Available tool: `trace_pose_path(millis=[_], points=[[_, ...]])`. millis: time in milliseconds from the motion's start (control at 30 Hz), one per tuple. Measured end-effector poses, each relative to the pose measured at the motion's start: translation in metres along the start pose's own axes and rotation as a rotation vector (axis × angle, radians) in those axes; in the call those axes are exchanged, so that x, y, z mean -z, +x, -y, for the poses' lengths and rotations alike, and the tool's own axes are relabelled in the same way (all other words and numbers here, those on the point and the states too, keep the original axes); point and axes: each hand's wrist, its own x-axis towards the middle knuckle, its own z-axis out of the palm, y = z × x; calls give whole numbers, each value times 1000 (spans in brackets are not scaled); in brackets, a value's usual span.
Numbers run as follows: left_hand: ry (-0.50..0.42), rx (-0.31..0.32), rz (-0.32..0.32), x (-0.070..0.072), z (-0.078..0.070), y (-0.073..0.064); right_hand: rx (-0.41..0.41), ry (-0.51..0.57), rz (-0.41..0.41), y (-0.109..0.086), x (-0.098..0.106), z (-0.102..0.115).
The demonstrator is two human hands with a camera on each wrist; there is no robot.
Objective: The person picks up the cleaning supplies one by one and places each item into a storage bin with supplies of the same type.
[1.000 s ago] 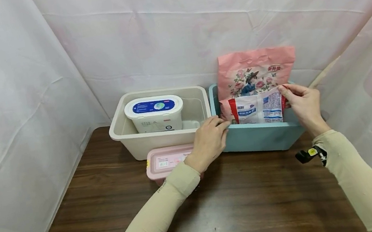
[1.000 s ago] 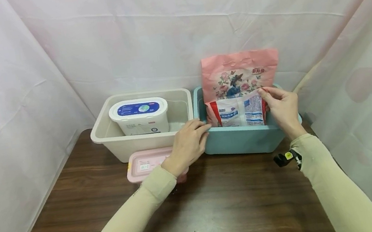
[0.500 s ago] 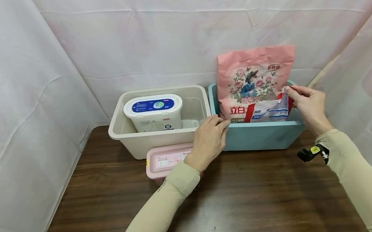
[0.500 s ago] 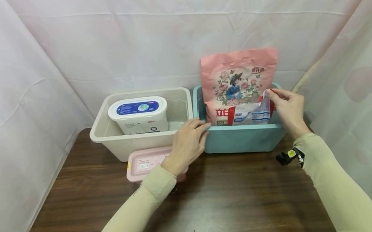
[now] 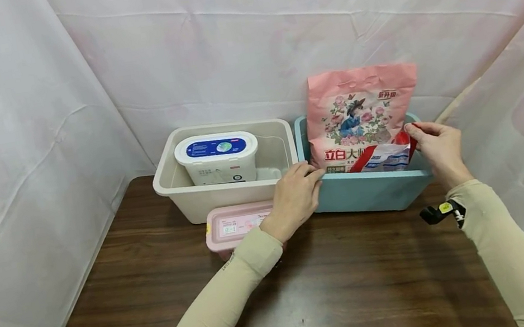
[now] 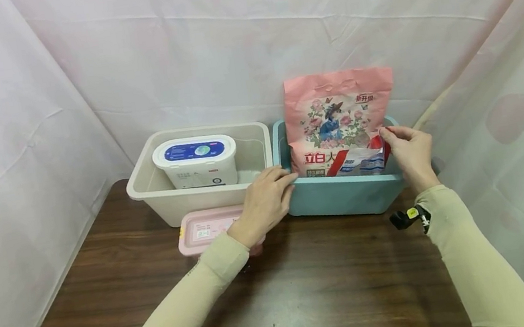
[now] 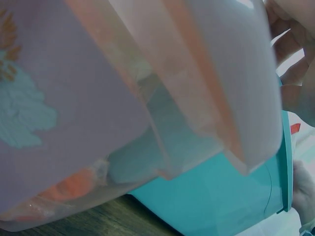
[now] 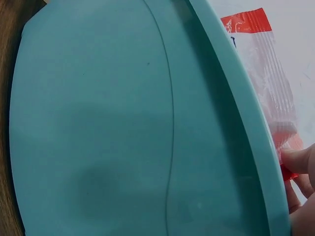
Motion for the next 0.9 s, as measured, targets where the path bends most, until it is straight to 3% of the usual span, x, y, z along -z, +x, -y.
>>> trace_pose_path(millis=[233, 333, 500, 567, 733, 900], points=[[-8, 0, -5, -1, 1, 1, -13, -94, -7, 3, 2, 0], [-3, -4, -1, -2, 1, 0, -27, -11, -31, 1, 2, 2], [-12, 4, 0, -2, 1, 0, -11, 229, -64, -5, 3, 7], [-14, 2, -1, -2, 1, 0, 50, 186, -86, -7, 2, 6], [-19, 0, -4, -2, 0, 0, 254, -84, -174, -11, 0, 5], [-24, -1, -11, -2, 1, 0, 360, -143, -205, -12, -1, 9]])
